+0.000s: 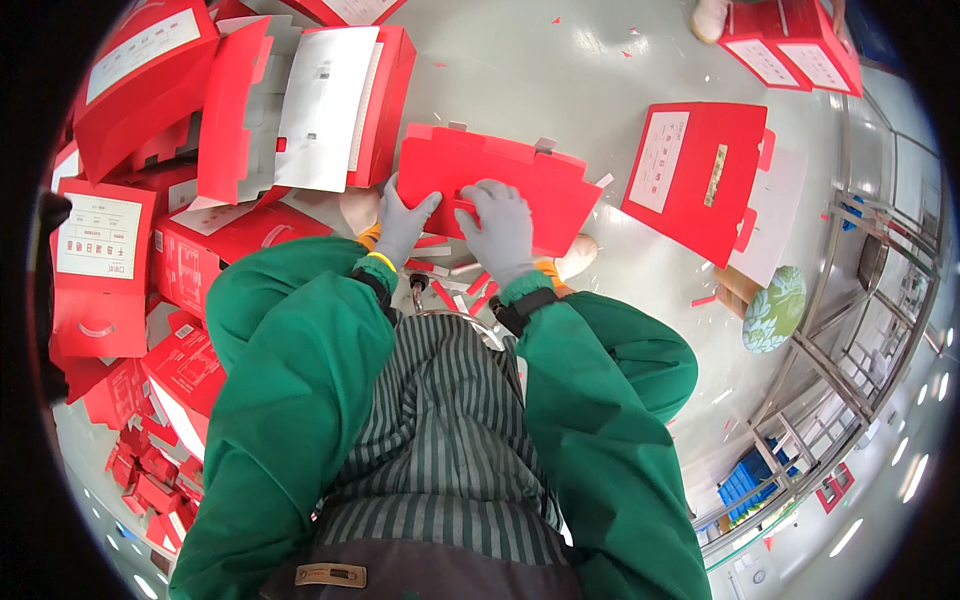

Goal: The person places packaged food items into red cardboard boxes, closes the flaps, and applies adhesive tape to seal them. The process is repeated for multiple boxes in a factory setting.

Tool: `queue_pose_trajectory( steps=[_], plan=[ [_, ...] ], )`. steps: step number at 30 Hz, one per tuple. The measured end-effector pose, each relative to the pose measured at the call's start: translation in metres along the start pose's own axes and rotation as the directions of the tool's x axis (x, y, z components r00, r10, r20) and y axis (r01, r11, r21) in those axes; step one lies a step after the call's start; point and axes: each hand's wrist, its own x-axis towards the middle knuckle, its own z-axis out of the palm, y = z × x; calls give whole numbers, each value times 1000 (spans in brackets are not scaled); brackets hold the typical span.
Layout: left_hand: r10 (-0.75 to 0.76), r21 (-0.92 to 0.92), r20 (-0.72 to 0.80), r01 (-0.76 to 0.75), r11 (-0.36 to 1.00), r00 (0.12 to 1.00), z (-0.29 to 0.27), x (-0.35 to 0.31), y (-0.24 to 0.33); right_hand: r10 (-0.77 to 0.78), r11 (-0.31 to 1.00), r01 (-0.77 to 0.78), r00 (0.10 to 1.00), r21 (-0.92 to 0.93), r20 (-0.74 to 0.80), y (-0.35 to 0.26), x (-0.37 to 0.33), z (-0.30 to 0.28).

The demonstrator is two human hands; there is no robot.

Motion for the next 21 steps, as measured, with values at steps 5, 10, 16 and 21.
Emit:
queue_pose_trajectory(
  steps=[5, 10, 16, 21],
  plan=[
    [69, 58, -31, -67, 996, 997, -1, -11, 7, 106, 991, -77, 947, 108, -302, 15, 45, -33],
    [84, 169, -81, -69, 983, 993, 4, -14, 4, 317, 853, -481, 786, 204, 530, 36, 138, -52],
    [105, 251, -162, -62, 966, 981, 12, -16, 5, 315, 719, -676, 524, 161, 791, 63, 172, -44],
    [0, 287, -178, 52, 956, 984, 9, -1, 23, 260, 838, -504, 706, 209, 658, 71, 151, -21]
  ],
)
